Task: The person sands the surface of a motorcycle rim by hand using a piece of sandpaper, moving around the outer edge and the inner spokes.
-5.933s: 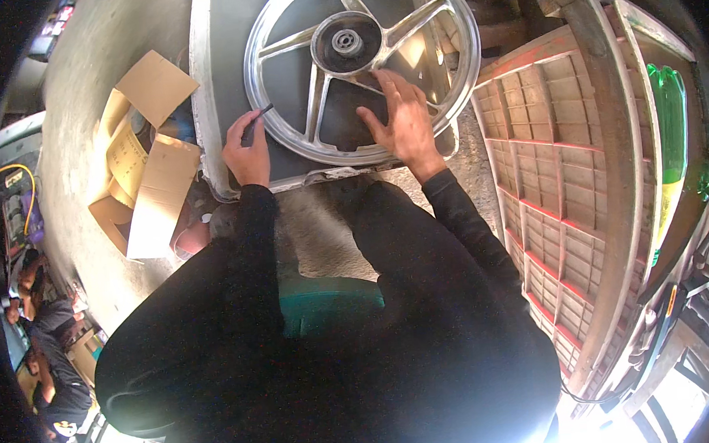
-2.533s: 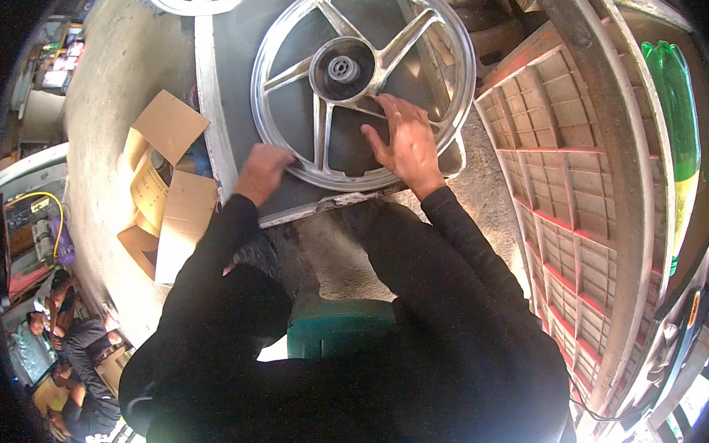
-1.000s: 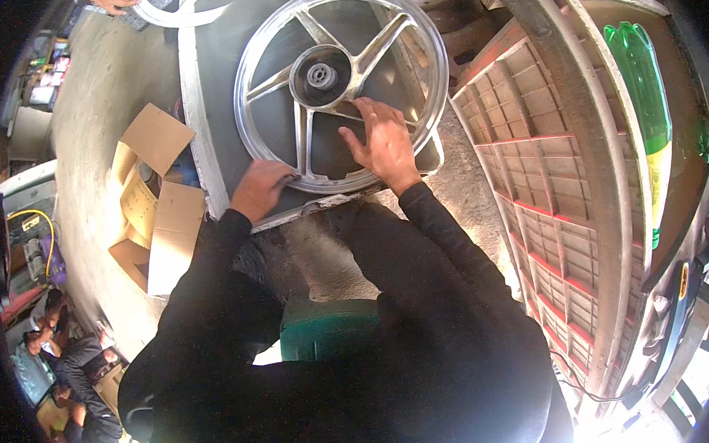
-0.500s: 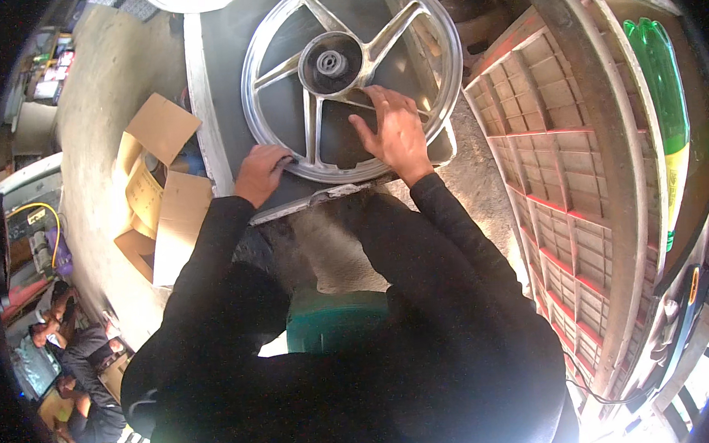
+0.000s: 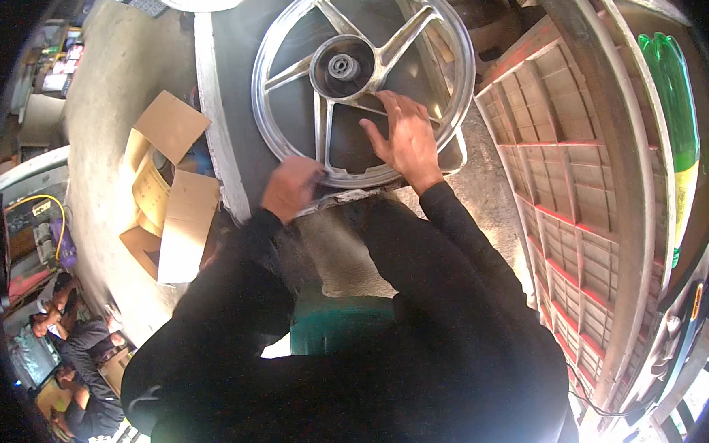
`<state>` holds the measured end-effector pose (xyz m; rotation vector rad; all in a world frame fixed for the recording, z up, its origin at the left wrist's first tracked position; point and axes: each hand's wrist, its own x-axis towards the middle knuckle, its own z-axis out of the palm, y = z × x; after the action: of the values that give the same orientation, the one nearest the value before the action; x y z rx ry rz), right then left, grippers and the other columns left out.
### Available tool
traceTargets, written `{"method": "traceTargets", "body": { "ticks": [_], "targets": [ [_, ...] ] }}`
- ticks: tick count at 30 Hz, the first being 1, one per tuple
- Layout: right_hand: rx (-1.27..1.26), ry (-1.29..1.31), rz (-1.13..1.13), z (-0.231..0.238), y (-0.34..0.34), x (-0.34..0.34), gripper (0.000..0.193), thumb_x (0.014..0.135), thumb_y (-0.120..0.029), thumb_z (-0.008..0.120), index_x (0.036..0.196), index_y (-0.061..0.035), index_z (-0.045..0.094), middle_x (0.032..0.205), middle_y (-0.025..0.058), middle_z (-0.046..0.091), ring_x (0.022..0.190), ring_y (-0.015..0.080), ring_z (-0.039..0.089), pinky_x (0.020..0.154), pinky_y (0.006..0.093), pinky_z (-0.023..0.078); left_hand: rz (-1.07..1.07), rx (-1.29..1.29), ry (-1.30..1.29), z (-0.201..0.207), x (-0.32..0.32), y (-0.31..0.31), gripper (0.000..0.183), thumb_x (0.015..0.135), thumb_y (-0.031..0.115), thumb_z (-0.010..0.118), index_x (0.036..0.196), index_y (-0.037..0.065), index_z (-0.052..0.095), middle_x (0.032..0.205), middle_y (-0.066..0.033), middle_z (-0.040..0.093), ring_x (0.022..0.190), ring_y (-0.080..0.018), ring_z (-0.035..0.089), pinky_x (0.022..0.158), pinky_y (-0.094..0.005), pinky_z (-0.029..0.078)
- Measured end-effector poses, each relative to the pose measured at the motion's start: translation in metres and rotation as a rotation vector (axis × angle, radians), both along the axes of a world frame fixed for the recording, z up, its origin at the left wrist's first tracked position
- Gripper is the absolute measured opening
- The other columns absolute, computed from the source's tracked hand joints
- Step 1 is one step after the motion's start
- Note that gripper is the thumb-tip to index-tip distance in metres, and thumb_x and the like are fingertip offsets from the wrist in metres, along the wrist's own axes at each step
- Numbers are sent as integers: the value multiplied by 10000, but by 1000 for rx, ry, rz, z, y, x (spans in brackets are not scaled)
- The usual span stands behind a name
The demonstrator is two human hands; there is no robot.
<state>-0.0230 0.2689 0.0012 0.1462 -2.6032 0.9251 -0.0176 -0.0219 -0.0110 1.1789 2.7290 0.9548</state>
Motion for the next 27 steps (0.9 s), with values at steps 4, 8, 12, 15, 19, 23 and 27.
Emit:
{"method": "traceTargets", "body": {
  "ticks": [4, 8, 12, 15, 19, 23, 27],
  "targets": [
    [-9, -7, 15, 1, 0, 2, 524, 924, -295, 799, 1331, -17, 623, 1269, 200, 711, 1189, 384, 668, 1047, 493, 483, -49, -40, -45, 5, -8, 0, 243, 861, -6, 661, 1084, 66, 726, 1070, -136, 744, 1020, -346, 691, 943, -447, 521],
    [-8, 22, -2, -2, 0, 1, 526, 925, -302, 804, 1339, -31, 625, 1265, 193, 715, 1187, 387, 669, 1045, 489, 488, 68, -115, -10, 1, -53, -53, 154, 949, 52, 688, 1096, 52, 734, 1063, -149, 753, 1036, -364, 696, 942, -448, 517],
    [-16, 15, -19, -4, -1, 2, 513, 925, -307, 815, 1336, -57, 639, 1264, 174, 721, 1188, 384, 674, 1042, 482, 498, 167, -74, -133, 16, -64, -43, 144, 952, 53, 683, 1088, 46, 729, 1048, -138, 751, 1038, -357, 691, 950, -437, 515],
    [-4, 5, -18, -2, 1, 2, 519, 925, -306, 816, 1340, -55, 633, 1264, 174, 720, 1180, 388, 676, 1037, 484, 501, 204, -14, -87, 28, -68, -27, 166, 904, 3, 671, 1056, 41, 726, 1048, -129, 734, 1054, -334, 682, 966, -441, 512],
    [-26, 10, -3, 0, -1, 2, 536, 924, -307, 817, 1352, -50, 622, 1265, 178, 718, 1173, 392, 677, 1034, 486, 502, 54, -201, 28, 33, -71, -35, 186, 834, -17, 668, 996, 50, 727, 1052, -107, 706, 1068, -311, 667, 942, -445, 504],
    [-13, 29, -5, -2, 1, 2, 527, 927, -311, 816, 1342, -46, 629, 1265, 181, 718, 1179, 391, 674, 1036, 485, 501, -6, -391, -107, 35, -65, -36, 176, 818, 44, 737, 992, 57, 718, 1084, -88, 710, 1107, -312, 658, 918, -444, 483],
    [-10, 10, -8, 0, -1, 2, 516, 928, -312, 816, 1331, -43, 640, 1275, 181, 718, 1191, 389, 672, 1039, 483, 500, 7, -319, -75, 39, -56, -31, 127, 818, 89, 758, 930, 53, 711, 990, -97, 695, 1029, -320, 661, 894, -434, 480]
  ]
}}
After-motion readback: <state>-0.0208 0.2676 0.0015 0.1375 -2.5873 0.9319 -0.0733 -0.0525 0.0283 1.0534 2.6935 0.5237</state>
